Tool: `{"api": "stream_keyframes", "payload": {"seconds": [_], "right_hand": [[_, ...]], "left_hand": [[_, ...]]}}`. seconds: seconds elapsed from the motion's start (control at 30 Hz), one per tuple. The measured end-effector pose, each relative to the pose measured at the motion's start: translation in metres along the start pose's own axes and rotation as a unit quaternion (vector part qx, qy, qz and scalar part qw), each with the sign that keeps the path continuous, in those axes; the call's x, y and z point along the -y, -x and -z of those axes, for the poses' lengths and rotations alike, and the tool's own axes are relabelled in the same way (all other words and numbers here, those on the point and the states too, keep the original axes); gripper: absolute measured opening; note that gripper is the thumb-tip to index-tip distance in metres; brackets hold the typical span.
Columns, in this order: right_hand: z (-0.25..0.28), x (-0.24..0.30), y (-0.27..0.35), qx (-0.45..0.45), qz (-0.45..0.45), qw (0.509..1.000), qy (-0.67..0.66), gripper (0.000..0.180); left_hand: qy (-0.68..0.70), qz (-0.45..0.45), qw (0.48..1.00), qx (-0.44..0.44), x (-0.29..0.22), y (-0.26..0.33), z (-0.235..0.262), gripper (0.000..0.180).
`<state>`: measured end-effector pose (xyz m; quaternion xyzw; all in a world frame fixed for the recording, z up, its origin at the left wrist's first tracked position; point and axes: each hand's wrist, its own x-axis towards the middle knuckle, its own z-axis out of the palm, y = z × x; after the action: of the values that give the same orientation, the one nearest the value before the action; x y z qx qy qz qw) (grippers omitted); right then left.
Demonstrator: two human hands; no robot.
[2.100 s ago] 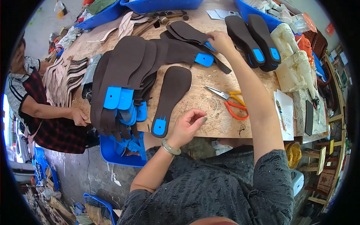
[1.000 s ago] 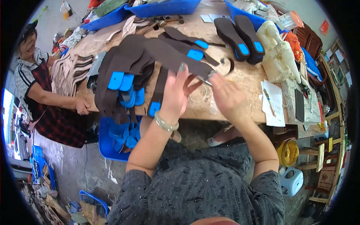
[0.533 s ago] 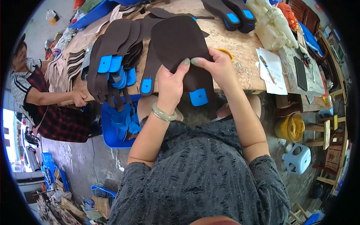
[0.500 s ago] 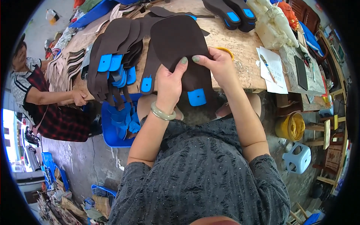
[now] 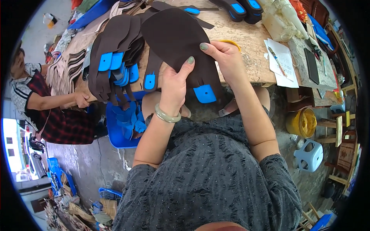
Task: Attaching blue padded components to brown shoe insoles at a workbench.
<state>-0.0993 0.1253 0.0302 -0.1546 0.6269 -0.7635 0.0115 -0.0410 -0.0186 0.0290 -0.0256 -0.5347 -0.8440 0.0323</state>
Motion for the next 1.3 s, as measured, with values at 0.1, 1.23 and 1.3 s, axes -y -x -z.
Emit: {"api": "stream_keyframes", "payload": {"seconds": [0.1,1.23,1.3], "right_hand": [[-0.002,0.004,0.007,0.023,-0.022,0.997,-0.075,0.028],[-0.002,0.032,0.044,-0.086,0.163,0.979,0.082,0.024],[0.01,0.037,0.037,0.004,0.03,1.0,-0.001,0.026]], "left_hand": [[-0.003,-0.065,0.997,-0.038,0.01,-0.005,0.003,0.034],[-0.178,-0.19,0.965,-0.032,0.004,0.03,-0.024,0.025],[-0.104,-0.114,0.988,-0.018,0.001,0.03,-0.019,0.027]]}}
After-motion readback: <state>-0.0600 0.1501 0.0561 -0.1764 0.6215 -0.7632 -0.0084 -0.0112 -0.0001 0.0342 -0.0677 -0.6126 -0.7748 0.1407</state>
